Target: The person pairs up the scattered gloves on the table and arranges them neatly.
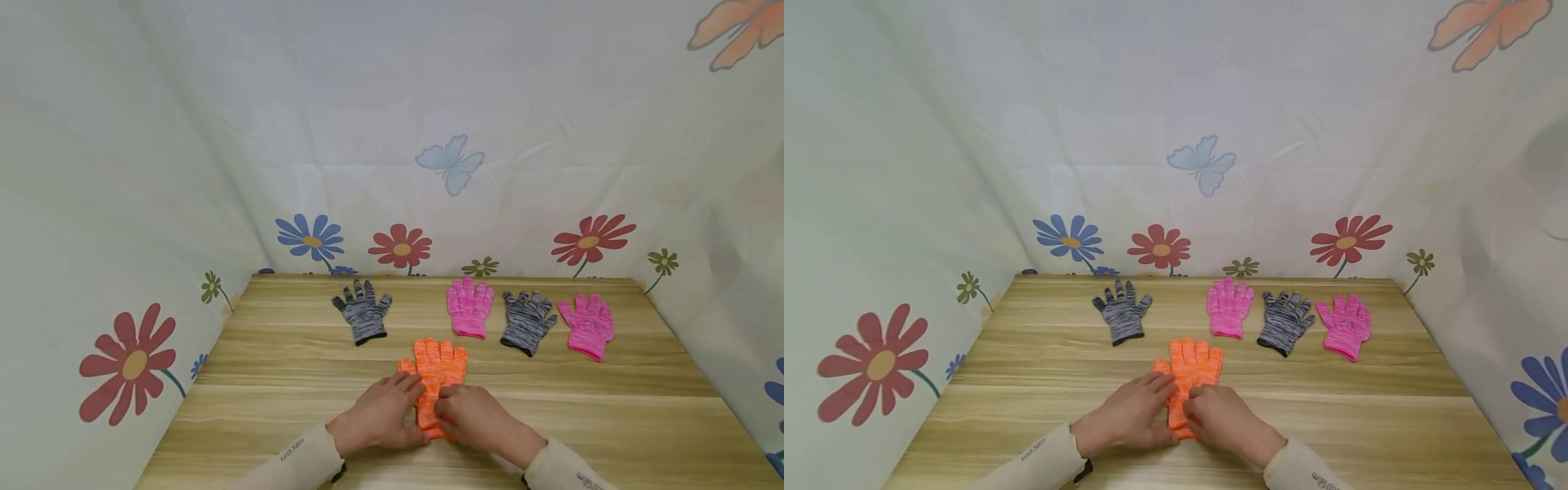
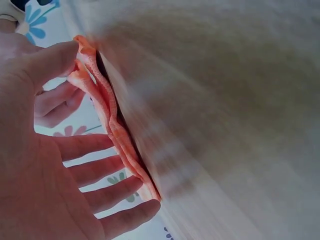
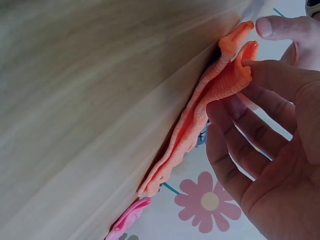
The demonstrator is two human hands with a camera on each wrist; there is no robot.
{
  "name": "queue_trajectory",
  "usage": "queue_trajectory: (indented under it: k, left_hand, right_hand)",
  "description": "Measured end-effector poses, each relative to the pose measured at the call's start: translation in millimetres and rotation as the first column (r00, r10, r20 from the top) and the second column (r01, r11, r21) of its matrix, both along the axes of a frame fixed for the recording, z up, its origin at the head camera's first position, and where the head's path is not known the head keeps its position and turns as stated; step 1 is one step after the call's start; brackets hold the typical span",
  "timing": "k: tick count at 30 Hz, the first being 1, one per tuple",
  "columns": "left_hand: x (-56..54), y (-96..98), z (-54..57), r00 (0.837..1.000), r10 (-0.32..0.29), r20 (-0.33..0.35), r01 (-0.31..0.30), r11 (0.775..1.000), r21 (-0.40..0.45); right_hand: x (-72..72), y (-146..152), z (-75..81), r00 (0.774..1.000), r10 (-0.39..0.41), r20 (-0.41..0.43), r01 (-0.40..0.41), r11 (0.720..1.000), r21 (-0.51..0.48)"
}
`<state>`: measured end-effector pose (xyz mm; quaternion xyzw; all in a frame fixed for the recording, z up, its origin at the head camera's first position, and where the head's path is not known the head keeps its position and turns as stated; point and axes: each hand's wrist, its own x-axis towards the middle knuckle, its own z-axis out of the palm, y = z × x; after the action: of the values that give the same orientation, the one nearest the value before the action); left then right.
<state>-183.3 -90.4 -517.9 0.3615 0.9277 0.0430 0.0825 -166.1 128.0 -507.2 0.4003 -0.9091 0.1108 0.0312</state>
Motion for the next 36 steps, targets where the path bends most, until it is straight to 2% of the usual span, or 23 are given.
queue_trajectory:
  k: [15,25,30,33,36]
  left_hand:
    - [1.5,3.5,-2.5,1.0,0.011,-0.024,-0.011,1.0,-0.023]
    - [1.1,1.6,-2.7,1.0,0.01,0.006,-0.01,1.0,-0.014]
    - [-0.4,1.0,-0.4,1.0,0.014,0.02,-0.014,1.0,0.007]
    - [-3.5,-0.1,2.5,1.0,0.015,-0.009,-0.015,1.0,0.007]
    - [-6.8,-1.8,4.7,1.0,0.02,-0.024,-0.02,1.0,0.004]
  right_hand:
    - [5.5,-0.7,6.8,1.0,-0.023,-0.002,0.023,1.0,-0.012]
    - [7.1,1.0,-2.5,0.999,-0.02,0.037,0.02,1.0,-0.004]
    - [6.6,1.8,-3.7,1.0,-0.006,0.02,0.007,1.0,-0.021]
    - [2.9,3.7,-1.7,0.999,-0.04,0.013,0.04,0.999,-0.029]
    - [-3.6,7.5,1.8,0.991,-0.124,0.045,0.124,0.992,-0.004]
